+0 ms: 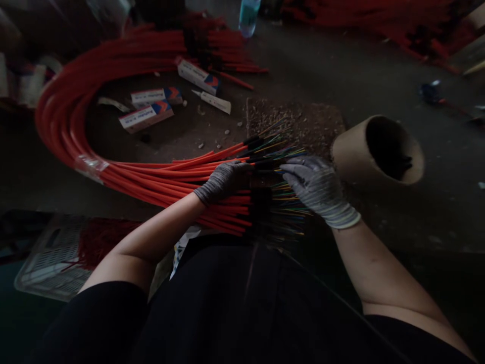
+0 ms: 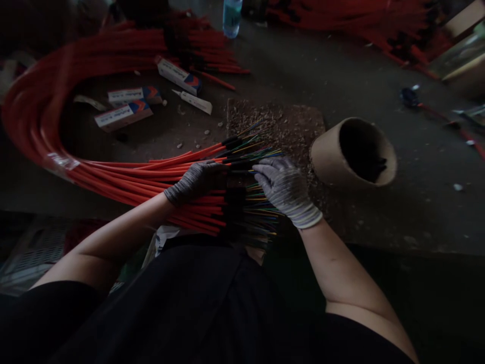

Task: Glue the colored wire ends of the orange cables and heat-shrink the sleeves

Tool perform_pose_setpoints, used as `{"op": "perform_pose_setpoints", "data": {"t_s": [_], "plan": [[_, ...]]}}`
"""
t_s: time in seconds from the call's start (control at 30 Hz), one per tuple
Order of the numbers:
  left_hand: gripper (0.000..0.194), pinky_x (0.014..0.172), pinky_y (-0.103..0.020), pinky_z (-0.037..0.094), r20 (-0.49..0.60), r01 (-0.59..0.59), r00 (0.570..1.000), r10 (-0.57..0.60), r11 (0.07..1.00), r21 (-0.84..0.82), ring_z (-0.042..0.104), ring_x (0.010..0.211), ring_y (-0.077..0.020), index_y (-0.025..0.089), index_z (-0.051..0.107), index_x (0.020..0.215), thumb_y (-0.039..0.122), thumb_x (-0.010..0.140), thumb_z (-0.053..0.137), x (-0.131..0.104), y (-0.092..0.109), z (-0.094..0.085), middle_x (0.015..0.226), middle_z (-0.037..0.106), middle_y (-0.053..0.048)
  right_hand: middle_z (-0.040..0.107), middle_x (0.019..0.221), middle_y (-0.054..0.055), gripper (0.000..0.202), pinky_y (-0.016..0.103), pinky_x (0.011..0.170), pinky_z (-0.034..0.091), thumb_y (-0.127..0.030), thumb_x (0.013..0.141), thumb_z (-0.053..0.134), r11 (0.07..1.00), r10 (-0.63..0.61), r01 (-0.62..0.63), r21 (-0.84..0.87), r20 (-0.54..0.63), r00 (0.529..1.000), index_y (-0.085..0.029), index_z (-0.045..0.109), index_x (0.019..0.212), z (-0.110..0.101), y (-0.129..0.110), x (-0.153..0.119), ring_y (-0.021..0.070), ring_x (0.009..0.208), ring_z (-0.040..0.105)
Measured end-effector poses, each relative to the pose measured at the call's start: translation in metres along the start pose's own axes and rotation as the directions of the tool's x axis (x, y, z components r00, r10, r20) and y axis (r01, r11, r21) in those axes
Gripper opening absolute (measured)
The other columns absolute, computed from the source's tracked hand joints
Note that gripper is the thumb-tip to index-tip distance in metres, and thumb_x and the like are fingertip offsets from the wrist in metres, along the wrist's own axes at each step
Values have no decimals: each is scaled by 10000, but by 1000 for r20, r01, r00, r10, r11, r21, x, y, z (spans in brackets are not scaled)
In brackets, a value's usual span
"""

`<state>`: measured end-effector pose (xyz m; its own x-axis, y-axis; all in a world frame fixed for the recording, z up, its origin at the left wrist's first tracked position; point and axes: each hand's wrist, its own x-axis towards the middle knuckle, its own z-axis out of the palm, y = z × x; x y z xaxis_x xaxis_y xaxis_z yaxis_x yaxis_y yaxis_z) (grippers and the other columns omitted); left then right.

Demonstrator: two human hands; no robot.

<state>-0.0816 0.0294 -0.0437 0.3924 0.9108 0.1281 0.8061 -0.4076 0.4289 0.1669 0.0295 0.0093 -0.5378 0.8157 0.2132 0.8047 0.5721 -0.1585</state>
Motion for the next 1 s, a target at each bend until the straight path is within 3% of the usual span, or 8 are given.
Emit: {"op": "perform_pose_setpoints", "data": {"t_s": [0.1, 0.17, 0.27, 0.4, 0.5, 0.7, 0.83, 1.0], "plan": [[289, 848, -360, 523, 77, -1, 997, -19, 969, 248, 673, 1107, -299, 169, 737, 1163, 325, 979, 577, 1, 8, -11, 1160, 721, -161, 751, 926, 137, 416, 393, 900, 494, -444, 1000, 482, 993, 121, -121, -11, -55, 991, -154, 758, 886, -2, -6, 2, 281, 956, 677], [350, 784, -377, 517, 138, 11, 988, -65, 934, 358, 684, 1063, -333, 133, 709, 1191, 348, 1007, 502, -1, 12, -18, 1138, 708, -200, 747, 905, 126, 416, 367, 867, 497, -441, 1003, 482, 996, 77, -75, 48, -32, 997, -160, 751, 856, 1, -11, 5, 266, 924, 687], [436, 692, -370, 500, 315, -75, 948, -48, 927, 367, 710, 896, -329, 100, 699, 1175, 378, 1035, 394, -7, 14, -23, 947, 722, -191, 768, 1076, 92, 342, 339, 900, 500, -343, 1014, 463, 989, -61, 41, 145, 132, 989, -177, 757, 1067, 8, -19, 9, 238, 996, 705], [403, 685, -347, 487, 414, -222, 906, 86, 930, 293, 706, 855, -291, 80, 705, 1175, 279, 1002, 401, -14, 10, -18, 941, 725, -195, 726, 1272, 92, 373, 401, 963, 476, -293, 1015, 452, 997, -52, 71, -31, 399, 915, -194, 703, 1274, 10, -34, 16, 290, 1122, 676], [384, 732, -327, 504, 354, -163, 932, 79, 963, 215, 706, 912, -256, 135, 667, 1268, 311, 1001, 455, -17, 6, -10, 1066, 729, -156, 716, 1283, 102, 378, 404, 943, 456, -302, 1022, 448, 981, -30, 117, -154, 476, 879, -197, 677, 1305, 6, -44, 20, 297, 1125, 659], [372, 835, -315, 527, 132, 55, 989, -65, 995, 80, 705, 1029, -252, 122, 679, 1210, 399, 999, 547, -23, 6, -2, 1098, 726, -146, 709, 1214, 157, 343, 385, 862, 415, -259, 987, 501, 962, 53, 68, -265, 421, 905, -133, 647, 1271, 5, -50, 25, 318, 1119, 631], [370, 915, -331, 549, 26, 1, 1000, 2, 992, -123, 712, 1072, -246, 138, 687, 1227, 382, 953, 639, -23, 1, -1, 1154, 744, -128, 732, 1160, 147, 323, 410, 864, 388, -252, 993, 472, 956, -14, 108, -274, 324, 946, -139, 702, 1190, 8, -45, 25, 321, 1091, 631], [357, 919, -297, 550, -76, -86, 995, 67, 957, -276, 727, 1073, -217, 156, 689, 1264, 313, 944, 662, -26, -6, 7, 1165, 763, -106, 752, 1133, 134, 324, 423, 871, 403, -258, 987, 484, 962, -85, 156, -223, 298, 951, -153, 743, 1151, 14, -41, 26, 313, 1066, 652]]}}
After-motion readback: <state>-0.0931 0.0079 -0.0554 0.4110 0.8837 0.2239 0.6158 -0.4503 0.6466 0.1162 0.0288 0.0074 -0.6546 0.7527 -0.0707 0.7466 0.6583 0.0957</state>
